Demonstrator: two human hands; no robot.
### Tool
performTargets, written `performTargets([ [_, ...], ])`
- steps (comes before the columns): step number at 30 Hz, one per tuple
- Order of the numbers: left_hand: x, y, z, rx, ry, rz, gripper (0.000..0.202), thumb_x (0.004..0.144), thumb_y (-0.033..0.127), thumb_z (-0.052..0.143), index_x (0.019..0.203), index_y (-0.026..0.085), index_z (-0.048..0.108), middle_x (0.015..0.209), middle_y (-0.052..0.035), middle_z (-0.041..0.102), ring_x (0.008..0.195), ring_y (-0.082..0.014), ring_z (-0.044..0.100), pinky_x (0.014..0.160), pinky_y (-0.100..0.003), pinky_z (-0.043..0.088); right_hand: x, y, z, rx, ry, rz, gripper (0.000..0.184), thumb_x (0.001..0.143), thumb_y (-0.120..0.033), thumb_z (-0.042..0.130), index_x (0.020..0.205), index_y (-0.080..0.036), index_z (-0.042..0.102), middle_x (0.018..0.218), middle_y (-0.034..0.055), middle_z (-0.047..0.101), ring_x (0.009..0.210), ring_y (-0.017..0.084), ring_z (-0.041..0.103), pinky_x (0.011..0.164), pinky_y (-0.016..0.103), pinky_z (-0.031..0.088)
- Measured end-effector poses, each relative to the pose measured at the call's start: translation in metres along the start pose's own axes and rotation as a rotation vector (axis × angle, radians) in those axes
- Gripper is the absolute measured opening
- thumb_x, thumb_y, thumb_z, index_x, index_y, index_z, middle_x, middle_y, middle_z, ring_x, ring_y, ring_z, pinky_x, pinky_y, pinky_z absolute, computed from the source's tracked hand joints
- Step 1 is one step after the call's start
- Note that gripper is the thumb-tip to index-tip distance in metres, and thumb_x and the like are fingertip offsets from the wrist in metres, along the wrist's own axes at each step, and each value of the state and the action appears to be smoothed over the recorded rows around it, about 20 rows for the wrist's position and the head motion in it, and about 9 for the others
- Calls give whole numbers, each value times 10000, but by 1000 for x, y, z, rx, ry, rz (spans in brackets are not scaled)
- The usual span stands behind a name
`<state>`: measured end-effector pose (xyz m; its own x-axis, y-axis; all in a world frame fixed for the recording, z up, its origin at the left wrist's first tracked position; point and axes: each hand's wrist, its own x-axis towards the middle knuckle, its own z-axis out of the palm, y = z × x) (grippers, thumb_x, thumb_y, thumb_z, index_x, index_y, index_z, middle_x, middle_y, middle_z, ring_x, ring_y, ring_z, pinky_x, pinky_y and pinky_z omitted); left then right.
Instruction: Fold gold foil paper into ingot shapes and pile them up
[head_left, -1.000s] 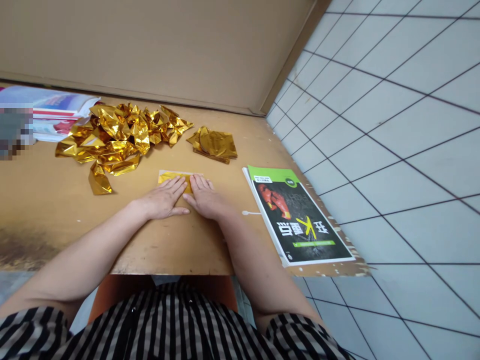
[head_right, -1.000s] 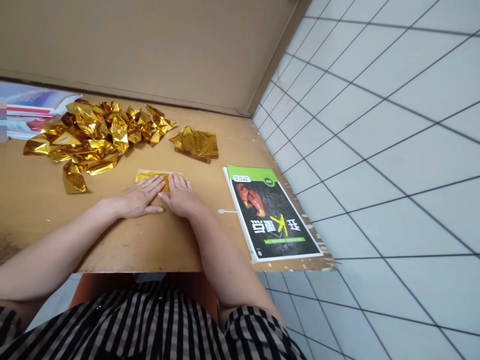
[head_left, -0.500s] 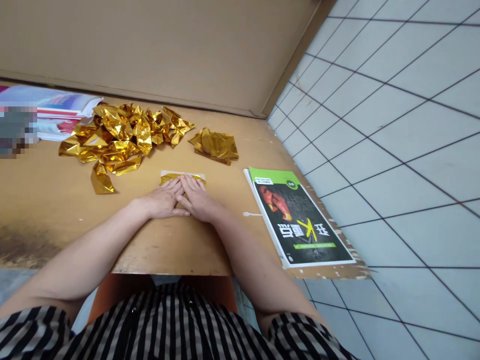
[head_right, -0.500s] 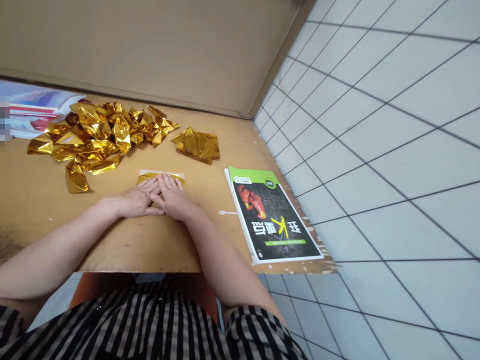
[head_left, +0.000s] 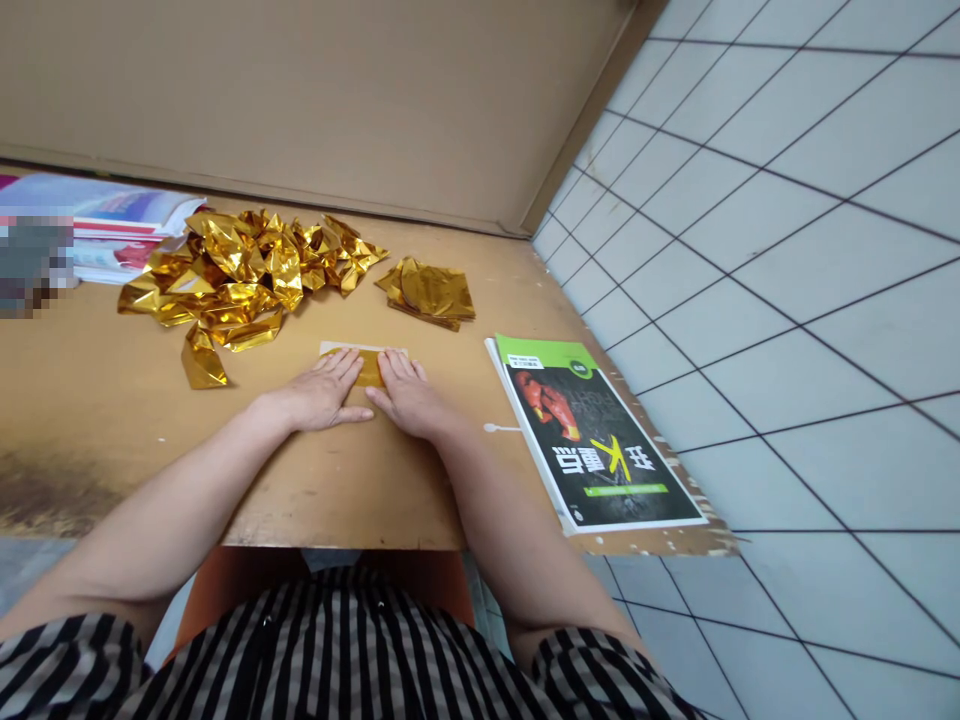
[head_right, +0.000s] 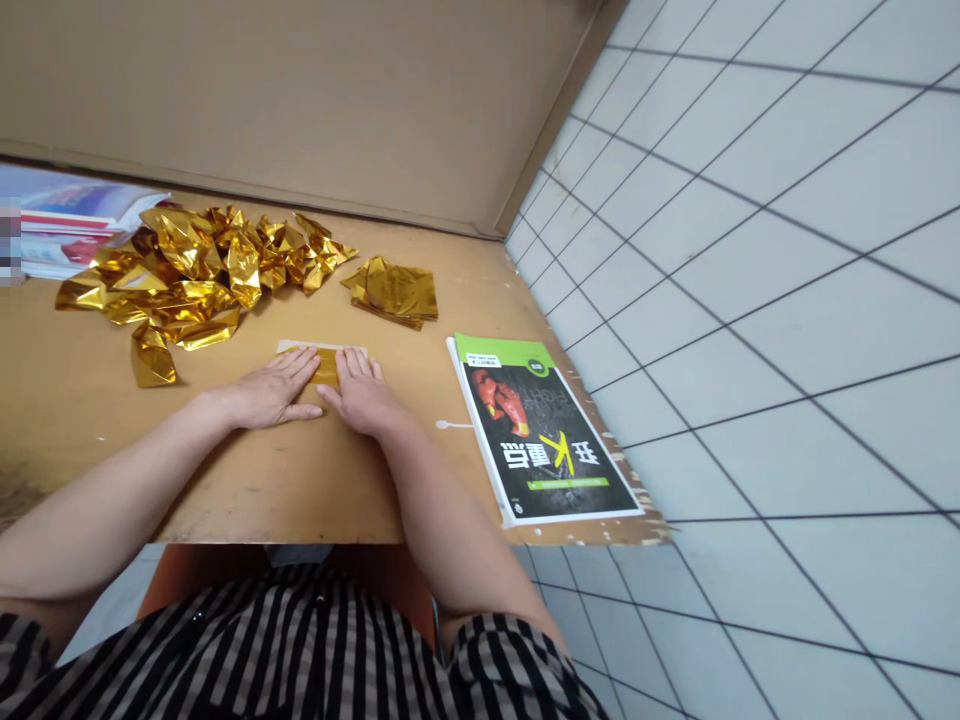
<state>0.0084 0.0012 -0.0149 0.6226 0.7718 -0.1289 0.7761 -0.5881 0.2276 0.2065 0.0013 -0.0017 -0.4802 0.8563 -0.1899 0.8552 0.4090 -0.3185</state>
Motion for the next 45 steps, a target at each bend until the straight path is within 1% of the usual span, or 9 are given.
performTargets([
  [5,4,-4,-5,-23,83,-73,780,957,633,300,1452,42,420,1555,-220,357,1462,-305,318,1190,-428,272,0,2,-4,-14,36,53,719,991,-516,224,1542,-56,259,1628,191,206,1521,266,154,1221,489,151],
  [8,7,-12,-6,-26,155,-73,561,994,481,336,1369,114,534,1480,-163,499,1389,-261,449,1174,-416,325,0,-1,-7,-34,54,72,650,1004,-440,265,1519,-46,314,1608,200,273,1509,264,204,1217,475,168],
  [11,9,-16,-6,-16,176,-90,433,977,350,403,1317,158,590,1451,-117,544,1342,-240,507,1165,-396,359,0,-1,-10,-56,95,73,544,1006,-332,300,1482,-88,400,1566,184,377,1477,246,291,1207,476,184],
  [16,7,-20,-10,-33,195,-127,397,941,293,440,1262,180,644,1415,-90,583,1302,-233,550,1148,-375,391,0,5,-15,-63,135,84,464,981,-219,352,1419,-154,495,1521,145,461,1437,233,359,1194,496,201],
  [25,5,-25,-12,-65,241,-152,367,907,290,460,1172,221,706,1357,-51,634,1252,-235,590,1098,-363,453,-2,7,-20,-54,174,108,407,937,-168,422,1315,-184,573,1452,128,541,1373,236,446,1178,519,217],
  [32,2,-24,-18,-74,232,-196,403,893,237,465,1239,202,669,1342,-65,641,1220,-253,609,1101,-375,456,0,12,-21,-36,190,140,390,908,-138,449,1272,-174,583,1401,141,582,1325,255,496,1161,531,227],
  [39,3,-4,-17,6,345,-30,459,870,94,401,1244,199,645,1300,-82,648,1287,-242,540,1145,-422,410,-1,10,-20,-30,215,124,395,875,-118,461,1244,-164,594,1349,152,614,1298,263,511,1144,514,251],
  [42,5,11,-13,19,290,56,418,939,153,366,1268,156,624,1387,-117,592,1360,-259,472,1164,-446,373,-1,9,-19,-31,221,132,430,871,-115,447,1277,-168,579,1356,152,610,1296,270,513,1143,518,258],
  [45,6,19,-9,15,159,106,402,979,254,385,1283,118,608,1410,-150,571,1360,-266,479,1167,-422,358,-2,8,-19,-56,221,148,466,870,-109,432,1319,-123,557,1390,187,576,1318,283,495,1150,505,259],
])
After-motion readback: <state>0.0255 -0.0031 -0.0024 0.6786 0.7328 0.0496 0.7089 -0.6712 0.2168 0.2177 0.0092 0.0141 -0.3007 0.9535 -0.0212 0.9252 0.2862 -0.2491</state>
